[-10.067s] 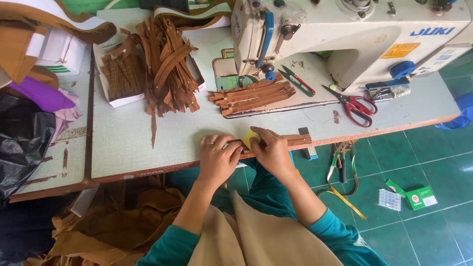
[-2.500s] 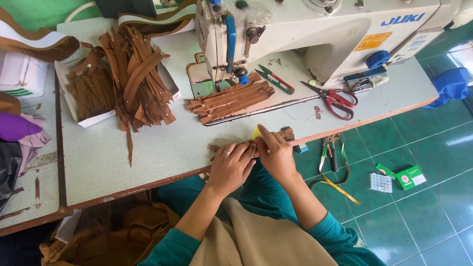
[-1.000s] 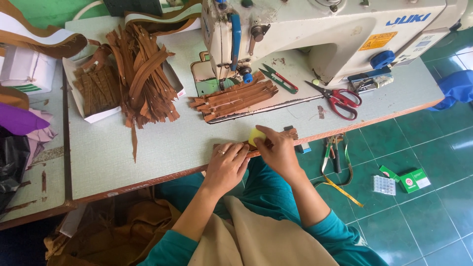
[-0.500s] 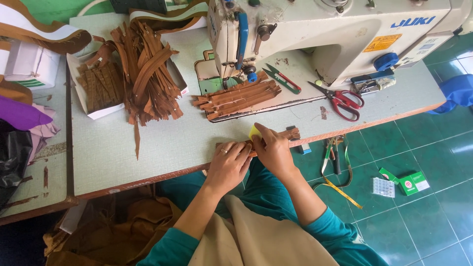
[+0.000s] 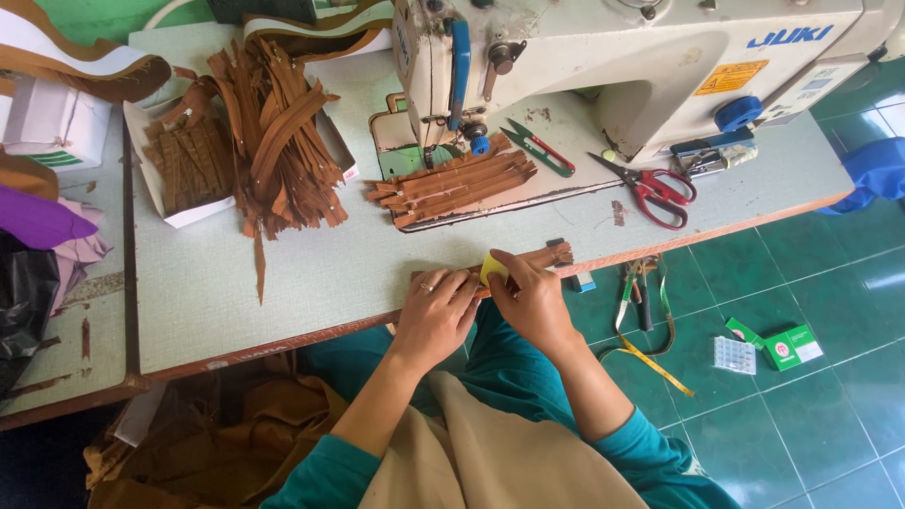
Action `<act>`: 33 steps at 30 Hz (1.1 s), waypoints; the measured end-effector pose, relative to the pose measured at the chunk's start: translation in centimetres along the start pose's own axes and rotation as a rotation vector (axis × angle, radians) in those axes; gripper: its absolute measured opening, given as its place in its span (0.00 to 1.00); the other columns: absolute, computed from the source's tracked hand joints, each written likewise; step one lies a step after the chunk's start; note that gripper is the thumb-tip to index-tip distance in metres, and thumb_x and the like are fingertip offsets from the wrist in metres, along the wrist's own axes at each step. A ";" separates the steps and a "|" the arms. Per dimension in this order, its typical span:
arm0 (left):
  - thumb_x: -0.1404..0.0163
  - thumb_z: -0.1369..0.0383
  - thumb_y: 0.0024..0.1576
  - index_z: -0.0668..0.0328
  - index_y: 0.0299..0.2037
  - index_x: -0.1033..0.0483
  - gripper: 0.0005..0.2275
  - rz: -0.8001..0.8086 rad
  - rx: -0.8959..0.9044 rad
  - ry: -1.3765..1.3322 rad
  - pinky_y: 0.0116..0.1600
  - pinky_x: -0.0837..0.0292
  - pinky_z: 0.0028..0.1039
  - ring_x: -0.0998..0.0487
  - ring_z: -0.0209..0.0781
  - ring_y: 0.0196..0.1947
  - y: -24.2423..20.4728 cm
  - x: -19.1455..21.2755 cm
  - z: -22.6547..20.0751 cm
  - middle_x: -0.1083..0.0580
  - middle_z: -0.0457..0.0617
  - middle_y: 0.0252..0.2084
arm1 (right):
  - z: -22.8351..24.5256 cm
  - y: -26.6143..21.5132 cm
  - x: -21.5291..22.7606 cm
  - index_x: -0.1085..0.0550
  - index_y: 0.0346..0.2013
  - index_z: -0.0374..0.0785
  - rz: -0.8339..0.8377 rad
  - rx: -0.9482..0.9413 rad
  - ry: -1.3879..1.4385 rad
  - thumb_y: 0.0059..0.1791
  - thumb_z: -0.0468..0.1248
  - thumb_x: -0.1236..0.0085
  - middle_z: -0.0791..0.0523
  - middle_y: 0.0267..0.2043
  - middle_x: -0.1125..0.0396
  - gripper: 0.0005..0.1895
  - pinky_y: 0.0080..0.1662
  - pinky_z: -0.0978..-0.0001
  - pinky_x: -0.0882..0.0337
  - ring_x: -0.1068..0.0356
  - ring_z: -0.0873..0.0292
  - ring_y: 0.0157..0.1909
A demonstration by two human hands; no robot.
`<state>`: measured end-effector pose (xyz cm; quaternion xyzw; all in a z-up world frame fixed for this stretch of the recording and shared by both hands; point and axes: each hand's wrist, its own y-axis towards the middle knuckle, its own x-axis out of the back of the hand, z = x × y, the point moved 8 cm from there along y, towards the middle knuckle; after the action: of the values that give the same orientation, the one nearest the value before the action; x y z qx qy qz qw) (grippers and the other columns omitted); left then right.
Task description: Marking a series of zippers with a chalk marker using a wooden guide for consistent placement.
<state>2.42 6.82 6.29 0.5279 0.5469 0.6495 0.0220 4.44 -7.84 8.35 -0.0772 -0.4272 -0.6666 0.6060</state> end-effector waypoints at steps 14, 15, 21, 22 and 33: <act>0.49 0.61 0.62 0.53 0.49 0.18 0.11 0.011 0.020 -0.018 0.53 0.28 0.34 0.21 0.45 0.49 -0.3 -0.6 0.1 0.23 0.49 0.46 | 1.7 0.3 1.2 0.27 0.62 0.34 0.561 -0.180 -0.191 0.42 0.28 0.47 0.44 0.24 0.28 0.31 0.26 0.67 0.25 0.27 0.53 0.21; 0.49 0.60 0.62 0.54 0.49 0.19 0.11 0.016 0.036 -0.020 0.52 0.28 0.34 0.21 0.45 0.49 -0.3 -0.7 0.2 0.23 0.49 0.46 | 1.5 0.0 0.7 0.30 0.65 0.35 0.672 -0.199 -0.257 0.43 0.29 0.47 0.44 0.27 0.27 0.33 0.29 0.68 0.24 0.25 0.52 0.23; 0.52 0.69 0.62 0.61 0.56 0.26 0.13 0.130 0.250 -0.187 0.48 0.22 0.42 0.20 0.58 0.51 -0.7 -0.4 2.2 0.25 0.59 0.51 | -0.2 -0.3 -0.3 0.32 0.69 0.44 0.775 -0.215 -0.366 0.43 0.32 0.46 0.49 0.32 0.25 0.37 0.35 0.66 0.22 0.23 0.52 0.27; 0.52 0.69 0.62 0.61 0.56 0.26 0.13 0.129 0.255 -0.185 0.48 0.22 0.42 0.20 0.58 0.51 -0.8 0.2 2.6 0.25 0.59 0.51 | -0.1 -0.4 -0.2 0.32 0.69 0.44 0.779 -0.211 -0.365 0.43 0.32 0.46 0.49 0.32 0.25 0.37 0.35 0.66 0.22 0.23 0.52 0.27; 0.52 0.59 0.64 0.44 0.45 0.19 0.08 0.106 0.258 0.003 0.56 0.30 0.39 0.21 0.43 0.48 -1.4 2.1 4.6 0.23 0.42 0.42 | 0.2 0.0 0.0 0.31 0.68 0.44 0.776 -0.196 -0.400 0.42 0.33 0.46 0.49 0.35 0.23 0.36 0.41 0.59 0.20 0.20 0.49 0.34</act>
<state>4.01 11.84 5.89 0.5535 0.5973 0.5747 -0.0810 4.35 -7.73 8.52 -0.4161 -0.4104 -0.3993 0.7064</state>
